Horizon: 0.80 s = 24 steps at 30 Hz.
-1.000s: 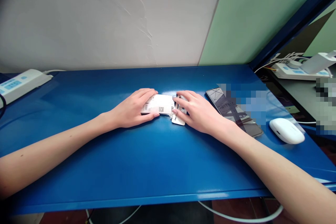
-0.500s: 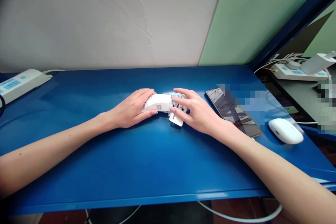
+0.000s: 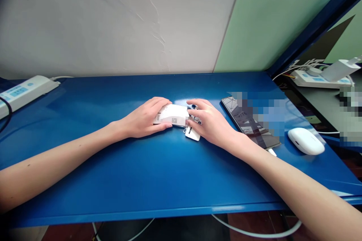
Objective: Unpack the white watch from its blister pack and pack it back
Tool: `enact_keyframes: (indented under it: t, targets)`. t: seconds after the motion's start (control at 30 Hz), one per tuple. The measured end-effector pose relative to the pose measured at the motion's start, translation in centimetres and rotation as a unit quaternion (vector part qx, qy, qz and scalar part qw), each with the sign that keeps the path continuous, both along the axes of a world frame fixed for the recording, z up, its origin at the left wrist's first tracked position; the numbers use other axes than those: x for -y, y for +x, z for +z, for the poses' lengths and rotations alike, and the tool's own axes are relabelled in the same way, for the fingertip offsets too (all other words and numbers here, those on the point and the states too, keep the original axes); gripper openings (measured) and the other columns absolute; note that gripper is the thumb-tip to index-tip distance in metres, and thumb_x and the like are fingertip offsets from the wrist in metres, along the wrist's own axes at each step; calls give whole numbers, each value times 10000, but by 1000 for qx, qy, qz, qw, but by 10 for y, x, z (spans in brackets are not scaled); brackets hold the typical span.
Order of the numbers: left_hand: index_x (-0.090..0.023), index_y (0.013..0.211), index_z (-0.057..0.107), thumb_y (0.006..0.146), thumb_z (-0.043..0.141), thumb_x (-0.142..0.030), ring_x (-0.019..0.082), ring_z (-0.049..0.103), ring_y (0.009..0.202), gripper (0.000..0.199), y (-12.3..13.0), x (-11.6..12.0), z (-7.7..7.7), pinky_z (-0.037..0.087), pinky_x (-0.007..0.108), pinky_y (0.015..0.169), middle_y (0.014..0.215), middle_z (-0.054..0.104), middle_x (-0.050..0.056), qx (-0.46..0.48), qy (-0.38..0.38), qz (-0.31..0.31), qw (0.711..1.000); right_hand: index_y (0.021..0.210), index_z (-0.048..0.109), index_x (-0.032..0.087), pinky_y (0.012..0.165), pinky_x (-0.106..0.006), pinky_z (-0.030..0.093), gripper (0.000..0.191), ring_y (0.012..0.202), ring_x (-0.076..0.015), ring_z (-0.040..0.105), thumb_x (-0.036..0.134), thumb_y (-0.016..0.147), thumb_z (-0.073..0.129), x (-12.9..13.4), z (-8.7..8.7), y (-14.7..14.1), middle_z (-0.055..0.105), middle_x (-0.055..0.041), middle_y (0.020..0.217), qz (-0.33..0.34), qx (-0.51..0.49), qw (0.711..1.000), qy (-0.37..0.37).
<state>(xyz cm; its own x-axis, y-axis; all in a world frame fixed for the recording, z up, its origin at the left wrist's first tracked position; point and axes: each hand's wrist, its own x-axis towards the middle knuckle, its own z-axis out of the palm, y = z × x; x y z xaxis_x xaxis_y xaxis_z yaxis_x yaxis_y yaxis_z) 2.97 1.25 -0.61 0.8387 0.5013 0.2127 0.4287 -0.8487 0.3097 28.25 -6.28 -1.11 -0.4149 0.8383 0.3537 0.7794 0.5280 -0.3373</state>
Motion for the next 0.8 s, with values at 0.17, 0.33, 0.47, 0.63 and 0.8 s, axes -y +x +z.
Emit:
enact_keyframes:
  t: [0.17, 0.33, 0.47, 0.63, 0.8]
  targets:
    - [-107, 1349, 477, 917, 608, -487, 330, 528, 1242, 590, 1, 2, 0, 459, 472, 1035, 1336, 572, 198, -4, 1, 4, 1000, 1008, 722, 130, 1019, -579, 513, 210, 1295, -375, 534, 231, 960, 544, -2, 0, -1, 639, -191, 1336, 25, 54, 997, 57]
    - [-96, 1337, 498, 917, 603, -498, 334, 525, 1255, 591, 2, 2, 1, 441, 474, 1055, 1334, 582, 198, -1, 12, 14, 1000, 1004, 725, 111, 1011, -559, 524, 219, 1301, -379, 536, 228, 963, 545, -1, 5, 2, 666, -184, 1304, 24, 91, 993, 73]
    - [-99, 1314, 521, 901, 612, -521, 339, 534, 1250, 598, 2, 2, 1, 431, 479, 1061, 1313, 602, 191, 1, 23, 22, 1000, 1004, 735, 142, 1014, -544, 526, 207, 1307, -362, 540, 246, 966, 561, -2, 8, 6, 684, -142, 1295, 20, 110, 992, 66]
    - [-101, 1290, 543, 885, 612, -550, 353, 525, 1266, 608, 2, 2, -1, 411, 489, 1079, 1303, 613, 190, 10, 34, 33, 999, 1043, 740, 155, 1014, -547, 525, 219, 1303, -361, 548, 255, 975, 558, -5, 11, 11, 689, -118, 1301, 18, 128, 989, 75]
    - [-132, 1291, 547, 876, 615, -551, 357, 509, 1293, 594, 1, 2, -2, 403, 501, 1087, 1307, 613, 177, 15, 36, 48, 998, 1053, 753, 183, 1068, -564, 483, 236, 1381, -362, 479, 264, 979, 543, -8, 15, 17, 647, -99, 1375, 30, 135, 987, 80]
